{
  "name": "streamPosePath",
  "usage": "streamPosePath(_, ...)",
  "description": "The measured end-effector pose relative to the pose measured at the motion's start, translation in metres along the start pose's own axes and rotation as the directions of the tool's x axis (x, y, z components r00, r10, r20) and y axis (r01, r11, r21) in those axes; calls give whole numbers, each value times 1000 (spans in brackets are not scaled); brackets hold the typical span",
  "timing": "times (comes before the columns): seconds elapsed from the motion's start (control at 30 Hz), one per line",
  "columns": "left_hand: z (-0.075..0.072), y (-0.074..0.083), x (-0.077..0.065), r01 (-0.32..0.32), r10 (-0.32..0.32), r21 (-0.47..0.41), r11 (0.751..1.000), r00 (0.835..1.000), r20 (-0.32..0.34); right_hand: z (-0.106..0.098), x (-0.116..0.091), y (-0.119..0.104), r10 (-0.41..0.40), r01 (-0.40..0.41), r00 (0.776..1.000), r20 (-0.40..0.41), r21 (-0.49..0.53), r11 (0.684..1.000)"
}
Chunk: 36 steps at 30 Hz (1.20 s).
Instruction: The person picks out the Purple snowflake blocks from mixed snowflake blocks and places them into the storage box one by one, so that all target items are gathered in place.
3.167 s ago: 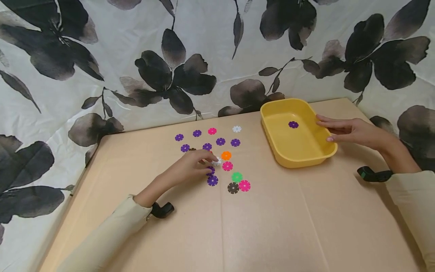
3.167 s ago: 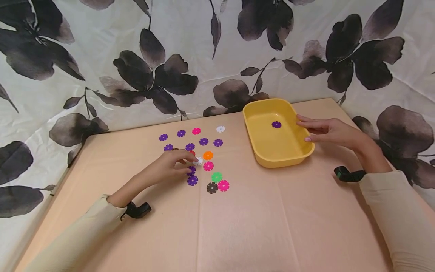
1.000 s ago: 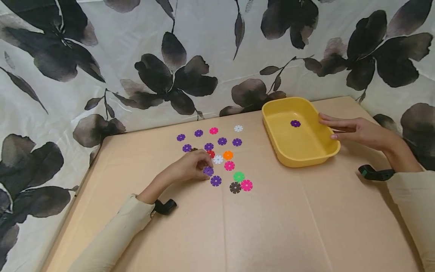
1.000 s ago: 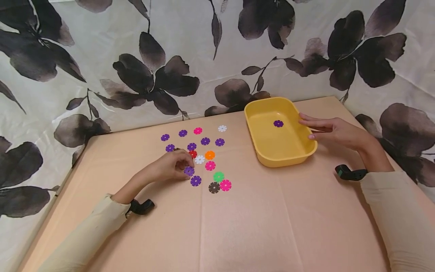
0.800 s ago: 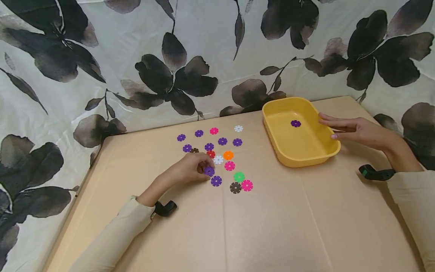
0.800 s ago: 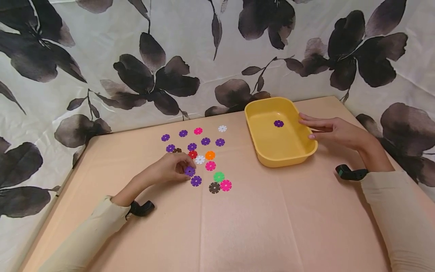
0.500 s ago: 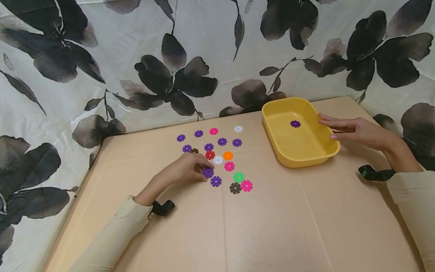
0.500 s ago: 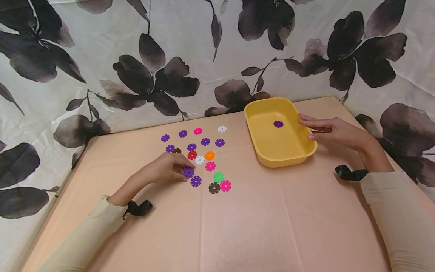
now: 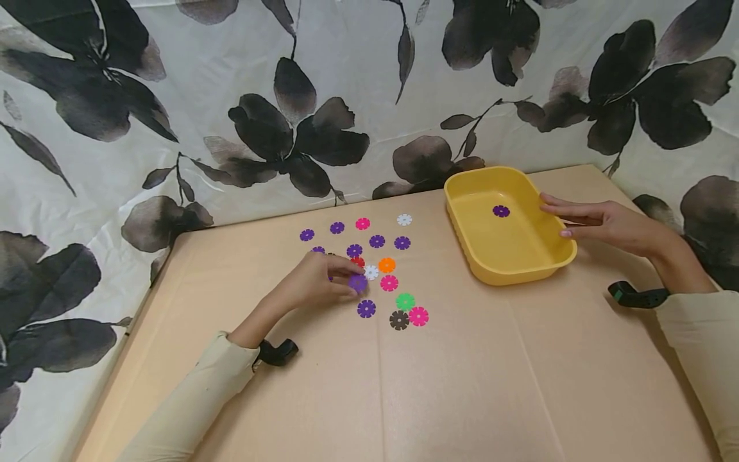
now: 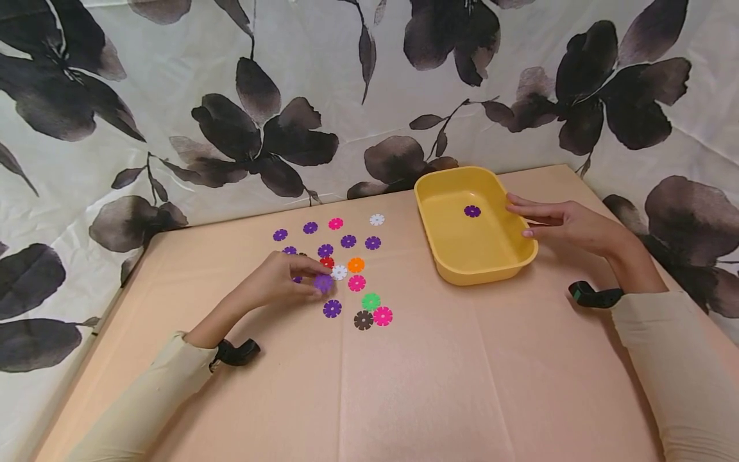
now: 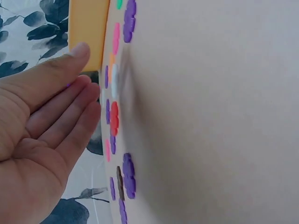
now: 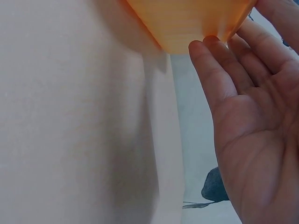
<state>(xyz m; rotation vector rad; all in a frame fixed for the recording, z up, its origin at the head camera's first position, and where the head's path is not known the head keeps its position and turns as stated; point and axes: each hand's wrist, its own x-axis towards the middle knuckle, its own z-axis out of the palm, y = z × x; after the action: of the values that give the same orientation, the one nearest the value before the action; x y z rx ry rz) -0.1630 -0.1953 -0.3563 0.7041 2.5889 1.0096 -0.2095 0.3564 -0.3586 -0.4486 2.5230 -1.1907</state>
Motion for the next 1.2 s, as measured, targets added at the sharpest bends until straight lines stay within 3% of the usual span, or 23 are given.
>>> streamPosePath(0.17,-3,7,0,-3,2,-5,1000,998,-56,1,0,0,4,-4,1000,2,1,1000)
streamPosePath(0.43,-2,12,3,-77,76,-13,997,993,-96,1,1,1,0,0,1000,6,-5,1000)
streamPosePath(0.83,6,22,10,-110,110,-2,994,989,-95,1,1,1,18,-18,1000,-3,-26,999)
streamPosePath(1.07,16,33,22,-167,166,-3,986,982,-91,1,0,0,11,-11,1000,-1,49,999)
streamPosePath(1.2,21,40,28,-159,156,-43,986,985,-74,2,0,-2,16,-16,1000,5,50,999)
